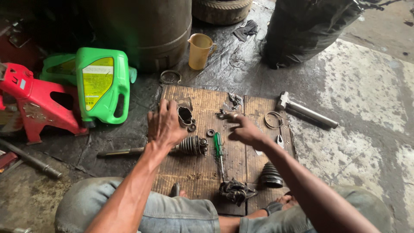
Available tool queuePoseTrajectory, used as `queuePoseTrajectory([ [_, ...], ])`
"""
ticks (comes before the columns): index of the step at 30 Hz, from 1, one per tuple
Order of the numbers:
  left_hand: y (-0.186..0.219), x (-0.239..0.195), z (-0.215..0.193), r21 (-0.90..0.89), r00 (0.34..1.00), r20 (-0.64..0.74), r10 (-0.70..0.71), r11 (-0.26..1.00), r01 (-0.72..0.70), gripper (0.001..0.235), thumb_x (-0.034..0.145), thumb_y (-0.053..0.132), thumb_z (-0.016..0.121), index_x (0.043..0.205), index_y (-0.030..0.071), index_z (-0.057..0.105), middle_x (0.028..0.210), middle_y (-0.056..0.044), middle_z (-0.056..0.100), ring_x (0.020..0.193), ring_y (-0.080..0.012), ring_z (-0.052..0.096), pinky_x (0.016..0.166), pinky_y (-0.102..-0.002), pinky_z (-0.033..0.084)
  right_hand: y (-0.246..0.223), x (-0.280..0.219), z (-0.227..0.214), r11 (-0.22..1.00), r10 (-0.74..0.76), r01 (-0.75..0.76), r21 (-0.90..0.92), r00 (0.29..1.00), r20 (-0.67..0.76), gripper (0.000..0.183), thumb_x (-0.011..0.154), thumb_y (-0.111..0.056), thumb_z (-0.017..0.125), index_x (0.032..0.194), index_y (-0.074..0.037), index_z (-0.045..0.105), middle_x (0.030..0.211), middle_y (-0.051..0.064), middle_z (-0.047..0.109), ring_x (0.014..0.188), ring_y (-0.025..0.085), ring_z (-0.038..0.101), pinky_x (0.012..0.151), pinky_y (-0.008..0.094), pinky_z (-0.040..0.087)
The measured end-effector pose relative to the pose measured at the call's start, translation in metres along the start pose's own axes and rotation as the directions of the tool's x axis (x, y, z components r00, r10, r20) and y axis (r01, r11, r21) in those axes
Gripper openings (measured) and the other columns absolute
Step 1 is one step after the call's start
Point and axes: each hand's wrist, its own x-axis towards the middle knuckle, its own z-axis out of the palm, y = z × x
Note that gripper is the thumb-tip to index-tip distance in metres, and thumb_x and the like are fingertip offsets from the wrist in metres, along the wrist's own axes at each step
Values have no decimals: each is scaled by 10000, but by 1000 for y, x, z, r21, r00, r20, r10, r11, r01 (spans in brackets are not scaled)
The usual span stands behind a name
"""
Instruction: The person disassembles a mechanical part, removes a rubber boot and internal components, cleans the interior with a screwdriver and rag, and reassembles the part with a new boot.
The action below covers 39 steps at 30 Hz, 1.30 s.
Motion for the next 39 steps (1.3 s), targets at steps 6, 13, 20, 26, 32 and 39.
queuePoseTrajectory([
  [6,-3,14,3,2,998,50,-36,999,35,555,598,63,799,1095,19,555,990,-153,547,725,-263,585,664,-451,424,10,65,-43,800,-58,-49,-598,986,-158,982,708,115,489,1542,-402,446,1602,222,329,1277,353,550,1151,426,412],
  [13,-3,34,20,-7,992,109,-67,998,68,623,519,57,817,1089,-3,574,1015,-161,563,859,-295,605,708,-461,445,7,159,-51,628,17,-168,-760,979,-202,674,851,-35,604,1464,-315,588,1715,149,-6,1551,494,51,1233,643,164],
  [20,-5,47,30,-56,982,166,-92,993,102,730,522,53,816,1209,19,573,1038,-158,564,840,-291,614,737,-451,454,18,174,-26,-205,-204,-17,-979,979,26,380,959,-183,618,1338,-195,647,1690,152,-64,1518,431,1,1144,752,152],
  [26,-4,43,25,-86,974,201,-107,988,126,804,536,34,785,1303,26,545,1051,-143,554,783,-263,609,639,-416,489,-23,146,-26,-558,98,247,-792,968,232,164,957,-129,630,984,-139,791,1737,98,-71,1573,387,-37,1184,669,164],
  [32,-5,26,17,-40,989,142,-46,998,52,690,532,121,856,1155,-3,585,1028,-147,579,847,-261,597,695,-435,478,-61,94,-41,-180,-245,108,-978,958,151,286,922,-161,640,1184,-243,721,1651,144,220,1450,354,294,1136,588,370],
  [39,17,23,11,-210,999,33,44,977,-36,615,617,323,897,1044,21,574,1018,-142,579,877,-257,600,744,-435,525,-34,-22,-27,535,77,-7,-845,996,41,634,884,-162,684,1469,-250,455,1315,129,660,1081,342,668,923,488,592],
])
